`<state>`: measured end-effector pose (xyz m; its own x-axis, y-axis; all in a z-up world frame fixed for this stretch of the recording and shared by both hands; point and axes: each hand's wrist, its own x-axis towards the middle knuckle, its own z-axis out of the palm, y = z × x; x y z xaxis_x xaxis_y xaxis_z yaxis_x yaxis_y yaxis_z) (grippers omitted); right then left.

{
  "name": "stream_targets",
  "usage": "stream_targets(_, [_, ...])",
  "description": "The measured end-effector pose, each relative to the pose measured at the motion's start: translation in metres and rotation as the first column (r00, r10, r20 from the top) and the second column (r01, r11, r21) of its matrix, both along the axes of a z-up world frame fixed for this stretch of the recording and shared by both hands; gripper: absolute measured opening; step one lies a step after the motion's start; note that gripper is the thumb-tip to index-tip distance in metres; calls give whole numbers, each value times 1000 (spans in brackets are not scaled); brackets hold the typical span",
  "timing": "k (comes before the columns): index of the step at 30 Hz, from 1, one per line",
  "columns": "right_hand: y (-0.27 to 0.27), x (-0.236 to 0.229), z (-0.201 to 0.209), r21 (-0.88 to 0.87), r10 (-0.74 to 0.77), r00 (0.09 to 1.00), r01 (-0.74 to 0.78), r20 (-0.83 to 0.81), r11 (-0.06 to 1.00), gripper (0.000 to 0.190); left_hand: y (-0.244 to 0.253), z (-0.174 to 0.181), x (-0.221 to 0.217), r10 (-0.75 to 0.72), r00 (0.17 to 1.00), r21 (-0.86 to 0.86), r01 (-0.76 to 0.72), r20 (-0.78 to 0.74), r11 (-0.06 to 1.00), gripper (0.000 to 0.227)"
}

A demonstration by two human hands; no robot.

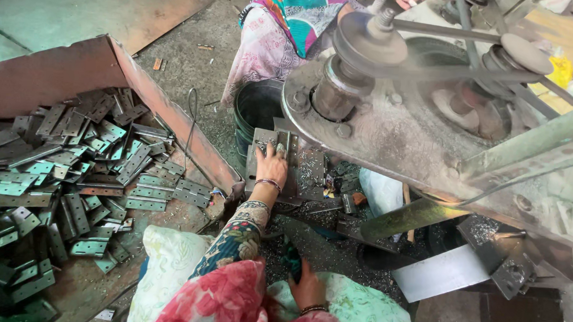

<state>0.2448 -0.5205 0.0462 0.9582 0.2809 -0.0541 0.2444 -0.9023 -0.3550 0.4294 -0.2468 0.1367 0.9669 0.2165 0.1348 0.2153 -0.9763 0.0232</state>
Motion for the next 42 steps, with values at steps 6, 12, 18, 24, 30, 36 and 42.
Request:
stream_targets(6, [-2, 10, 21, -77, 24, 988, -36, -150, 996, 72, -2, 17, -12, -34, 997, 30, 36, -69, 999, 38])
stream_targets(12, [11, 27, 84, -181, 25, 967, -73, -253, 981, 60, -9, 26, -61, -127, 984, -48, 122, -128, 991, 38])
stream_targets(18, [24, 20, 110, -218, 1, 970, -56, -243, 974, 58, -24, 2, -134, -265, 961, 113, 256, 76, 960, 43])
stream_targets(24, [17, 17, 105, -240, 15, 972, -73, -235, 968, 60, -25, 8, -162, -394, 889, 238, 341, 233, 909, 30])
stream_targets(30, [7, 49, 92, -17, 189, 982, -189, -4, 982, 60, -25, 47, -172, -225, 811, -66, 307, 540, 949, 34])
stream_targets(36, [30, 102, 98, 659, 40, 997, 12, -63, 752, 47, -16, 36, -140, 245, 850, -802, 289, 466, 522, 27])
stream_targets(42, [60, 134, 112, 786, -84, 995, 7, 57, 618, 35, 4, 37, -101, 170, 940, -931, 243, 295, 271, 39])
